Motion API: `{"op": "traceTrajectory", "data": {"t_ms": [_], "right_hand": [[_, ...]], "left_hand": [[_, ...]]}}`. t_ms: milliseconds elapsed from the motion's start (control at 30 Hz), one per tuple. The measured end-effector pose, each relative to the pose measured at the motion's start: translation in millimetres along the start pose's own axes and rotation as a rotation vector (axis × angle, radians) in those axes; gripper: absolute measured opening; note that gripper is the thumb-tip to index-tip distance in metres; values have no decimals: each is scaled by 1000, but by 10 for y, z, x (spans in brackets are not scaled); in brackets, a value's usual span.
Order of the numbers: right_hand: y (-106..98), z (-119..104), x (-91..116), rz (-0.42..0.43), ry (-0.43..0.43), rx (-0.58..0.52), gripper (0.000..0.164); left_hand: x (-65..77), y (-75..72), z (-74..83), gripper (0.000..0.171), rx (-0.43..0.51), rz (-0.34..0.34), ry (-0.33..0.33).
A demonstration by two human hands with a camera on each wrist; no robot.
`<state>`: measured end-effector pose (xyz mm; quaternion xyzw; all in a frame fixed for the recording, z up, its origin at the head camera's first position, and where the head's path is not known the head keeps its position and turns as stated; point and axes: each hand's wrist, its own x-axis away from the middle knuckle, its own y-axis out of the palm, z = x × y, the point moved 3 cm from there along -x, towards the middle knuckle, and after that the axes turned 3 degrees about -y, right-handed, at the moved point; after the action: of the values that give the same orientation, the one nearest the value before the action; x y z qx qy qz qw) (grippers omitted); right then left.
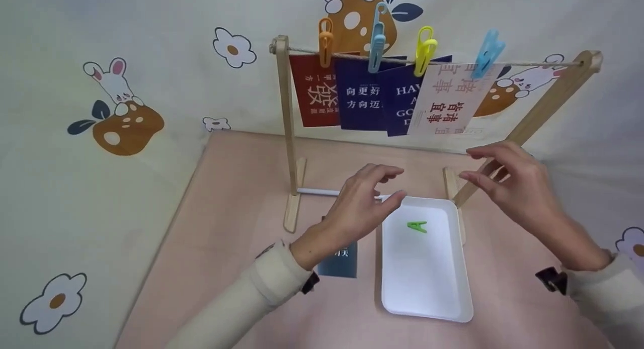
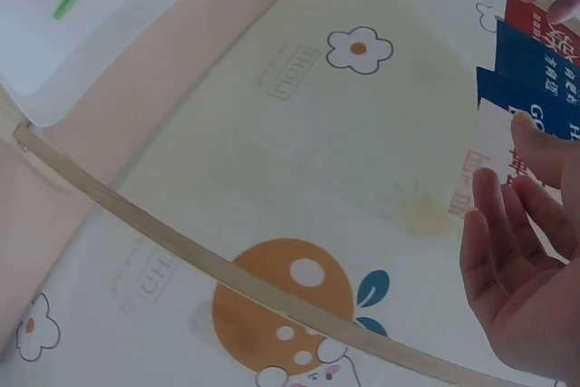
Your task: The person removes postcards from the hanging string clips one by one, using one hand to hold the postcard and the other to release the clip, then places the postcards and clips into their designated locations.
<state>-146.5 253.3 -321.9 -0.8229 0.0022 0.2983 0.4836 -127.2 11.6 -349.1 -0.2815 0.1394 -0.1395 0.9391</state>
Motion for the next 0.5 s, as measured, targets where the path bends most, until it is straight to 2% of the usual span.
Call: {"op": "traceTrajectory", "data": {"t_ms": [267,500], "right_hand": [[-261,-179,-280,50,-77,15,44],[-410,-253,-417,111,-126,10,42]], "left_hand": [[-198,-73,138,45,16,17,-9],[-332,-119,277,56,93,6,-6]]}}
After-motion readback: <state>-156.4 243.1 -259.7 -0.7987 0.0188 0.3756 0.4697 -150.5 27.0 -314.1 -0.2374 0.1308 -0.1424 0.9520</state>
